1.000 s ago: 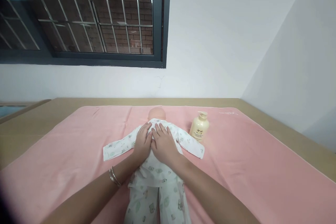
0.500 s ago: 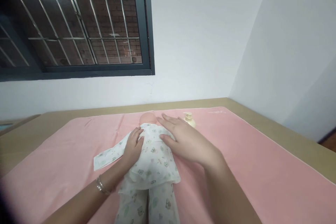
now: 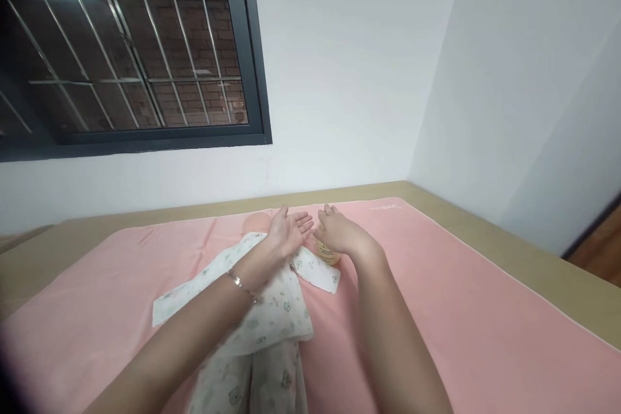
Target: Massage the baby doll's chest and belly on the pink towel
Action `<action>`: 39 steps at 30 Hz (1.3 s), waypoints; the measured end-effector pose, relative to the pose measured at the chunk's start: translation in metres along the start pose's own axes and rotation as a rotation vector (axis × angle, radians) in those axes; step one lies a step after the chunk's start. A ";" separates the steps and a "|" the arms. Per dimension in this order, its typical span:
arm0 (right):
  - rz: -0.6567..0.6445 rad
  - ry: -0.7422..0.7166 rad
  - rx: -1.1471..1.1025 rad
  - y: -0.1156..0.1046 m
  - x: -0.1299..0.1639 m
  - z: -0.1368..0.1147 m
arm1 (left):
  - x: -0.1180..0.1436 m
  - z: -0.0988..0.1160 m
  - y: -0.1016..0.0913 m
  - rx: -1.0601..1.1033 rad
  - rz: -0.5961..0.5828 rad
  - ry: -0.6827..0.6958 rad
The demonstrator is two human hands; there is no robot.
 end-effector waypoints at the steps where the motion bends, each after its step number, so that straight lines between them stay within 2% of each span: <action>1: -0.035 0.009 -0.005 0.007 -0.002 -0.001 | -0.007 0.001 0.009 0.043 -0.012 -0.021; 3: -0.088 0.038 -0.019 0.016 -0.005 -0.001 | -0.017 0.001 0.021 0.108 -0.027 -0.041; 4: -0.075 0.040 -0.017 0.017 -0.006 -0.002 | -0.020 0.000 0.023 0.129 -0.023 -0.041; 9: 0.055 0.037 0.059 0.005 -0.010 -0.010 | -0.030 -0.006 0.020 0.181 0.000 0.015; 12: 0.090 0.075 0.170 0.001 -0.012 -0.011 | -0.025 -0.011 0.016 0.191 0.011 -0.019; 16: 0.102 0.140 0.330 0.002 -0.014 -0.014 | 0.003 -0.020 0.002 0.169 0.040 -0.129; 21: 0.109 0.174 0.414 0.001 -0.018 -0.017 | 0.060 -0.024 -0.021 0.158 -0.016 -0.220; 23: 0.093 0.186 0.412 0.000 -0.018 -0.013 | 0.082 -0.022 -0.036 0.144 0.007 -0.246; 27: 0.045 0.201 0.303 -0.001 -0.016 -0.002 | 0.112 -0.005 -0.063 0.142 0.070 -0.256; 31: 0.027 0.259 0.274 -0.003 -0.011 0.003 | 0.125 0.028 -0.079 0.035 0.031 -0.117; 35: 0.024 0.243 0.352 -0.001 -0.009 -0.011 | 0.134 0.057 -0.085 -0.040 -0.049 0.033; 39: 0.030 0.249 0.376 0.001 -0.008 -0.017 | 0.145 0.062 -0.086 0.113 -0.032 -0.003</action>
Point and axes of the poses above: each hand's wrist, its own x-axis away from the middle knuckle, its own y-axis out of the palm, z = x × y, the point moved 9 cm from there along -x, towards the middle knuckle, and after that the axes turned 2 degrees about -x, right-handed, at the moved point
